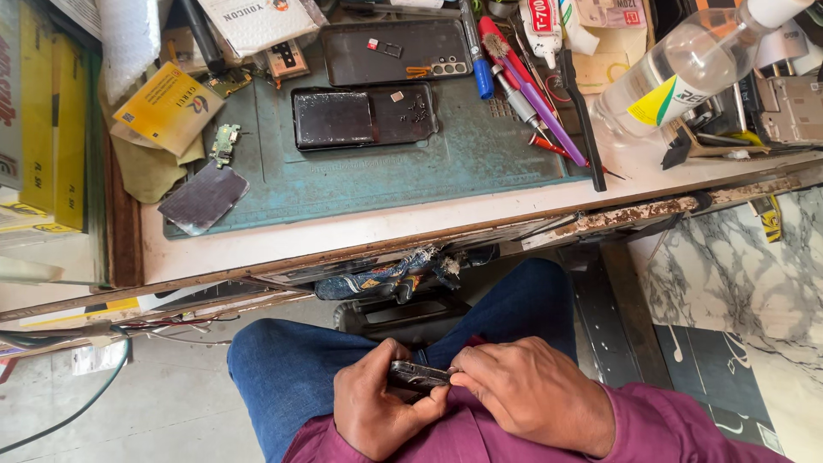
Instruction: The person disassembles a smartphone, removes the back cover and internal components, and uses tweezers to adjust parts on the motherboard. The person then handles a second phone with a cracked screen, inspecting it briefly.
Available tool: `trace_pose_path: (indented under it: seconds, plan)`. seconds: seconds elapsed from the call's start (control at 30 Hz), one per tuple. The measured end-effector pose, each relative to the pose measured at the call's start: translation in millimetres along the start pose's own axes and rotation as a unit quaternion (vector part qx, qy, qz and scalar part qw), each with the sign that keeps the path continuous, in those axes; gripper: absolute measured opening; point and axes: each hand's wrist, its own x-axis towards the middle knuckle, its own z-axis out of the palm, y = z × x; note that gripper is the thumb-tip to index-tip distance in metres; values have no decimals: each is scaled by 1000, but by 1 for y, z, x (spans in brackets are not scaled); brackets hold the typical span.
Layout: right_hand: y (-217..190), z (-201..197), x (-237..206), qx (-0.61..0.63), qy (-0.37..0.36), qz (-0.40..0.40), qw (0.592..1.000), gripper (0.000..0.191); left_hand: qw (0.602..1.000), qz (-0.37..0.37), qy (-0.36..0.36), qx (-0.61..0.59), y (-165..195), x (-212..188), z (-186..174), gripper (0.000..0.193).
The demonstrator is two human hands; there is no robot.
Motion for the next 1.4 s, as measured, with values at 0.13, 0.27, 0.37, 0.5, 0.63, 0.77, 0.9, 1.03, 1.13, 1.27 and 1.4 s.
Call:
trace_pose_path:
  seconds: [0.13, 0.27, 0.37, 0.5, 0.63, 0.77, 0.9, 1.03, 1.13, 1.27, 1.4]
  plan:
    - [4, 3, -5, -46, -11, -14, 999, 20, 999, -8, -25, 34, 0, -4, 3, 46]
    - [7, 8, -12, -106, -22, -37, 993, 22, 997, 0, -50, 51, -2, -5, 4, 48]
    - [1, 16, -17, -162, 32, -60, 984, 22, 996, 23, -69, 57, -2, -6, 6, 47]
    - [2, 15, -15, -80, -20, -14, 996, 22, 991, 19, -97, 88, 0, -7, 8, 53]
    - [1, 11, -12, -25, -35, 31, 999, 22, 989, 10, -116, 87, 0, -6, 9, 49]
    - [3, 14, -10, -1, -33, 49, 998, 22, 987, -7, -135, 91, 0, -4, 10, 47]
    - [6, 19, -11, -83, -22, -15, 996, 25, 987, 4, -137, 84, 2, -3, 9, 47]
    - [16, 19, -14, -127, -27, -52, 990, 23, 987, 3, -140, 82, 3, 1, 9, 46]
    - [28, 16, -10, -111, -21, -105, 988, 22, 986, -4, -149, 76, 5, 3, 8, 45]
    - [38, 14, -9, -112, 2, -169, 979, 24, 984, -5, -167, 59, 7, 6, 5, 45]
    - [42, 13, -6, -114, -6, -186, 976, 22, 983, -2, -176, 50, 9, 10, 5, 44]
